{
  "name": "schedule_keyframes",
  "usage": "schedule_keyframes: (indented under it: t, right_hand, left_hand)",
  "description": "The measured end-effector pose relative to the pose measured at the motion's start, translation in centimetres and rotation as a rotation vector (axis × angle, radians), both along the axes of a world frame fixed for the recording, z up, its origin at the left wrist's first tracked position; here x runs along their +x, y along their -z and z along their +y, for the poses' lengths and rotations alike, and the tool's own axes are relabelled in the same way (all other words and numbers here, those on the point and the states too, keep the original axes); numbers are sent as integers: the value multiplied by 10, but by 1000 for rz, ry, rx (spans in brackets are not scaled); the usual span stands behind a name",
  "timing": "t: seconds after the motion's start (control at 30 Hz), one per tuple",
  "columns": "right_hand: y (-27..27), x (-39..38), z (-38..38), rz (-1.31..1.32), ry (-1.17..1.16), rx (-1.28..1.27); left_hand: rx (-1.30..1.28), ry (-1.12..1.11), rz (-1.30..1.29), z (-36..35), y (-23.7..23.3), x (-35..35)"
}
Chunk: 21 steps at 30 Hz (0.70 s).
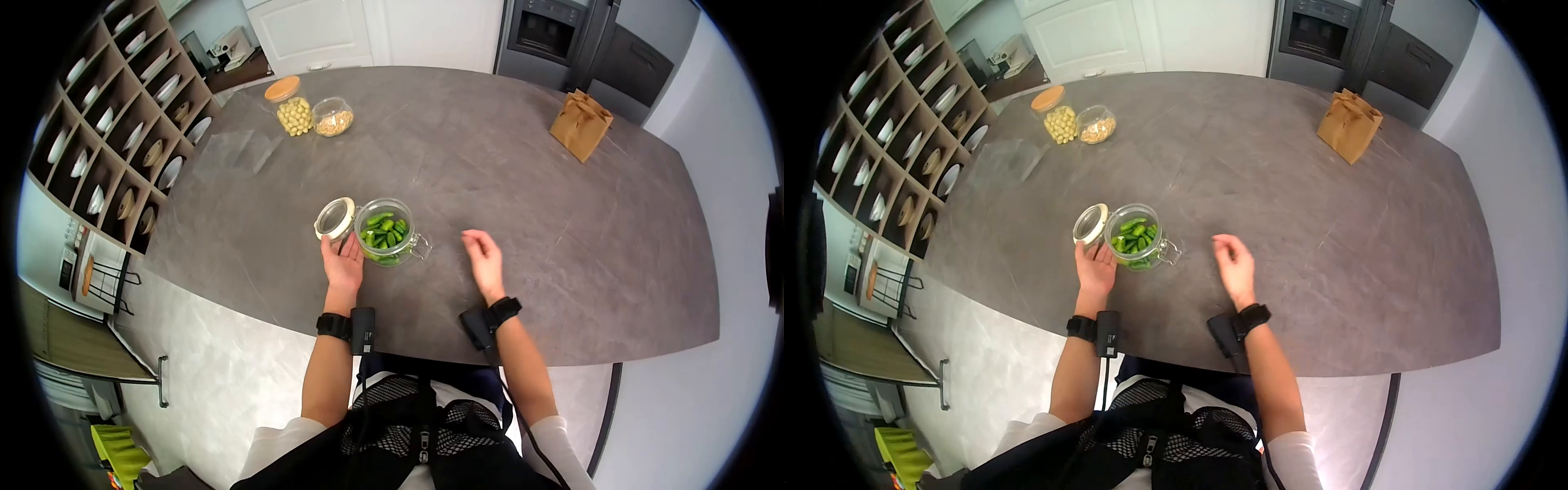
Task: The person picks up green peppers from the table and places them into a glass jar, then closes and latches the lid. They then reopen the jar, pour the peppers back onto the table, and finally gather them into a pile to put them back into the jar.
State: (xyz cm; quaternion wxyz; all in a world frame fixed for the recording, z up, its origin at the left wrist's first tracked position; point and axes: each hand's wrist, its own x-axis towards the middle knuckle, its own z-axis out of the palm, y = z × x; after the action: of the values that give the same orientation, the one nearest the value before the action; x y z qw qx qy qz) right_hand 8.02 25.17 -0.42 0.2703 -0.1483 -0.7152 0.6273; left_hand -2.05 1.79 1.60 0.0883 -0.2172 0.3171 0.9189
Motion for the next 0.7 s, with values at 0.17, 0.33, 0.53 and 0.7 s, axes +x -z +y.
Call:
schedule_keyframes:
  t: [0.17, 0.33, 0.53, 0.7]
  right_hand:
    - [-17, -7, -31, -75, -86, 193]
    - [-17, -6, -25, -160, -235, 297]
    - [-17, -10, -35, -72, -329, 389]
    - [-14, -15, -32, -179, -344, 292]
  left_hand:
    - [-78, 23, 108, -22, 9, -19]
    - [-160, -32, 236, -22, -9, -20]
    - [-344, -136, 385, -12, -36, -5]
    - [-428, -109, 557, -3, -51, 3]
